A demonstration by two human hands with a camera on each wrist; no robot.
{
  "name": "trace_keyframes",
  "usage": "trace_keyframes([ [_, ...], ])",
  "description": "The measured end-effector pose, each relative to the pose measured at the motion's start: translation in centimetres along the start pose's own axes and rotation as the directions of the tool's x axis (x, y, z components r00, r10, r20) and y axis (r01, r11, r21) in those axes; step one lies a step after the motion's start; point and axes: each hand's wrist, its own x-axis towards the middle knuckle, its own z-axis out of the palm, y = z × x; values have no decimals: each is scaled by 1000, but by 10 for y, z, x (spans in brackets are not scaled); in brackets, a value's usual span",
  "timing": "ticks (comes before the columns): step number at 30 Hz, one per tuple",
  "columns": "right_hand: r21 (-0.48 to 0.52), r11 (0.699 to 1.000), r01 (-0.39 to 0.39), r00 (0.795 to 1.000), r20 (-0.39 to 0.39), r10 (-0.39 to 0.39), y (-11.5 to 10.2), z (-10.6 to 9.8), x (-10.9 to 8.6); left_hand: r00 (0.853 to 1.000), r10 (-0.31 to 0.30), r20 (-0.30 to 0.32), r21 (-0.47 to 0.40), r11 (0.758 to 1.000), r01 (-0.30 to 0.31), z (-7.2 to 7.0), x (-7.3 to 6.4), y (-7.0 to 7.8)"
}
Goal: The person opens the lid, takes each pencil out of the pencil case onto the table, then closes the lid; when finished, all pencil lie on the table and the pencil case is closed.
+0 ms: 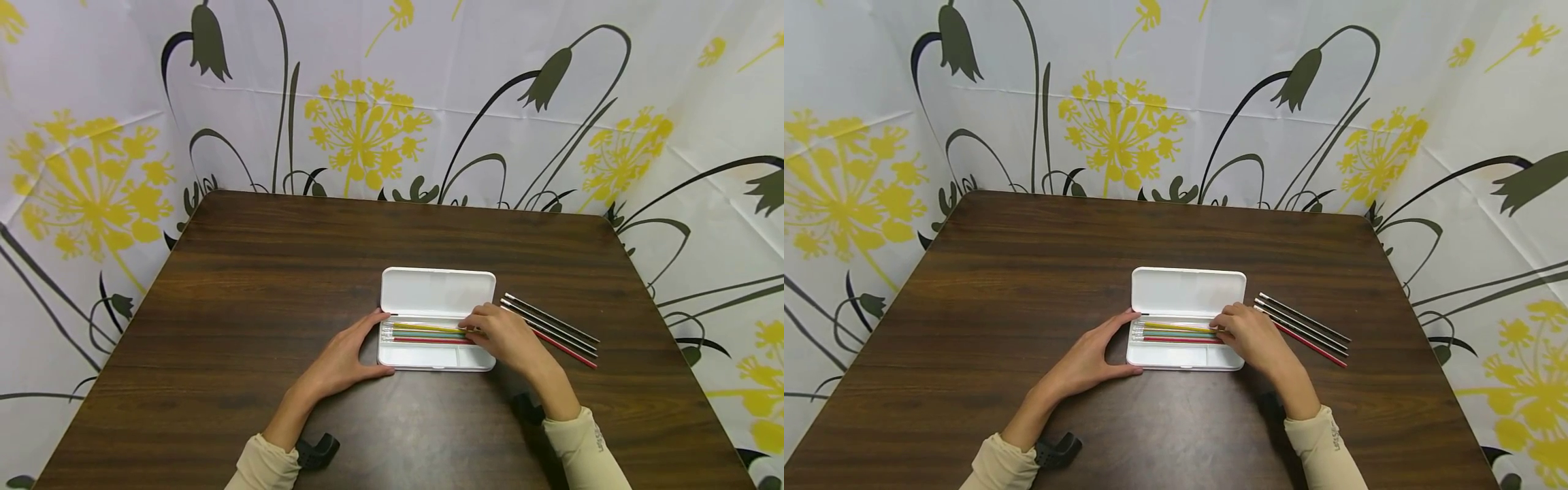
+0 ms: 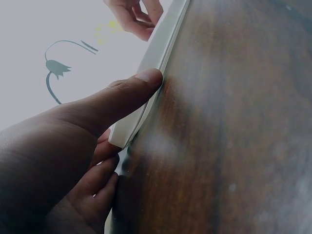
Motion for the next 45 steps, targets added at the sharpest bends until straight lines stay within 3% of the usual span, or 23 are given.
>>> trace_keyframes([
  [7, -4, 1000, 9, 1000, -5, -9, 0, 0, -1, 1000, 4, -5, -3, 1000, -4, 0, 0, 0],
  [24, 41, 999, -2, 994, -110, 7, 12, -18, -15, 1000, 15, -9, -2, 1000, -15, 0, -1, 0],
  [29, 22, 999, -25, 986, -163, 29, 28, -31, -38, 1000, 16, -7, 2, 1000, -16, 0, 0, -1],
  [37, -23, 974, -227, 960, -175, 220, 63, -66, -96, 999, 38, -28, -4, 999, -38, -2, 0, 0],
  [45, -57, 947, -316, 938, -172, 302, 93, -89, -132, 1000, 12, -7, -9, 1000, -12, 0, 0, 0],
])
